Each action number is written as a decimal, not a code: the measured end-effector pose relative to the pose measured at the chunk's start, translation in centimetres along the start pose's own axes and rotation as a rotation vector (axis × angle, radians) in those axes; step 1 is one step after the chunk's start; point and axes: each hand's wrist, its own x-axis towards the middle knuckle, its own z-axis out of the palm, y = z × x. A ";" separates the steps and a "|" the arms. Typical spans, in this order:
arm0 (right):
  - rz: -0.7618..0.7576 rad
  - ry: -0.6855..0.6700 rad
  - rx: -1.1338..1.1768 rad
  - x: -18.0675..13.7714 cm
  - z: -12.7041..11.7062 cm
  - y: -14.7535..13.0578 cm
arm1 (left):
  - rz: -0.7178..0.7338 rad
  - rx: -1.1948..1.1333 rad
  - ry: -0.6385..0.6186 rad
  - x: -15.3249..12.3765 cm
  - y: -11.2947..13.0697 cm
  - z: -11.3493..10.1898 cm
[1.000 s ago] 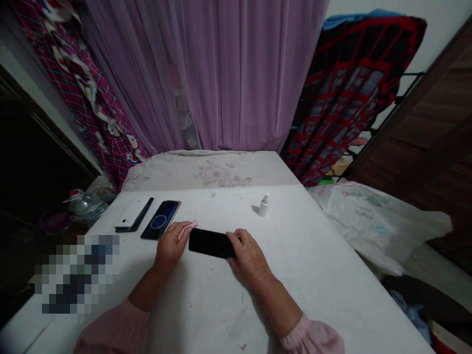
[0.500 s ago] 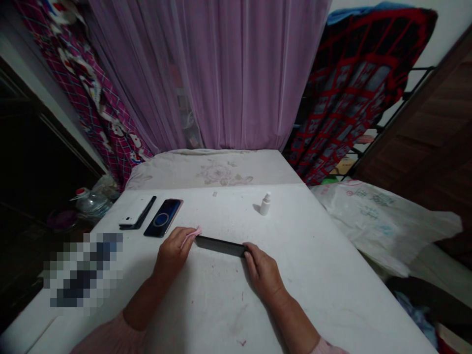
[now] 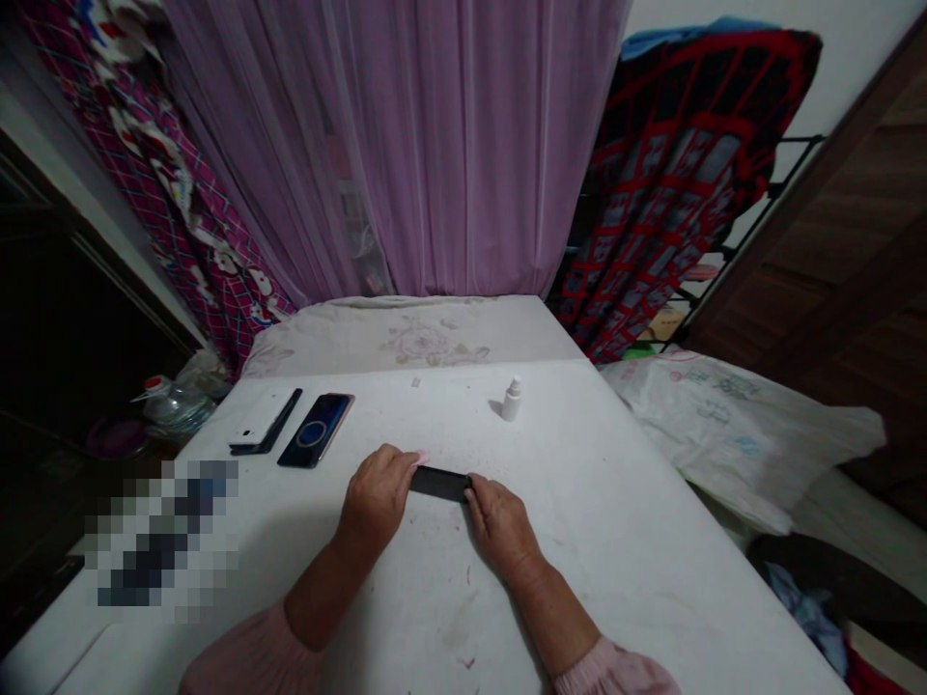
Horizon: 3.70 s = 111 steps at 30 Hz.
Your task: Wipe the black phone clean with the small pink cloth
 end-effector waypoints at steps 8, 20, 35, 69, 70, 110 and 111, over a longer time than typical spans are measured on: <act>0.036 -0.028 0.078 0.2 -0.3 -0.2 | 0.082 0.007 -0.080 0.9 4.8 1.9; 0.061 -0.098 0.126 0.4 -0.4 -0.8 | 0.270 -0.052 0.054 0.2 3.6 1.9; 0.056 -0.094 0.087 0.2 -0.2 -0.9 | -0.088 -0.167 0.089 -1.3 -5.2 -1.0; 0.972 0.101 0.799 0.3 1.7 -4.3 | -0.577 -0.312 -0.185 -0.8 -5.2 2.3; 1.011 0.065 0.854 0.0 2.0 -4.6 | -0.599 -0.324 -0.199 -0.1 -5.4 2.4; 0.036 -0.595 -0.014 1.2 1.6 -0.2 | -0.547 -0.151 -0.582 2.3 -2.3 1.9; 0.050 -0.566 -0.028 1.0 1.9 -0.3 | -0.549 -0.155 -0.584 2.1 -2.2 1.8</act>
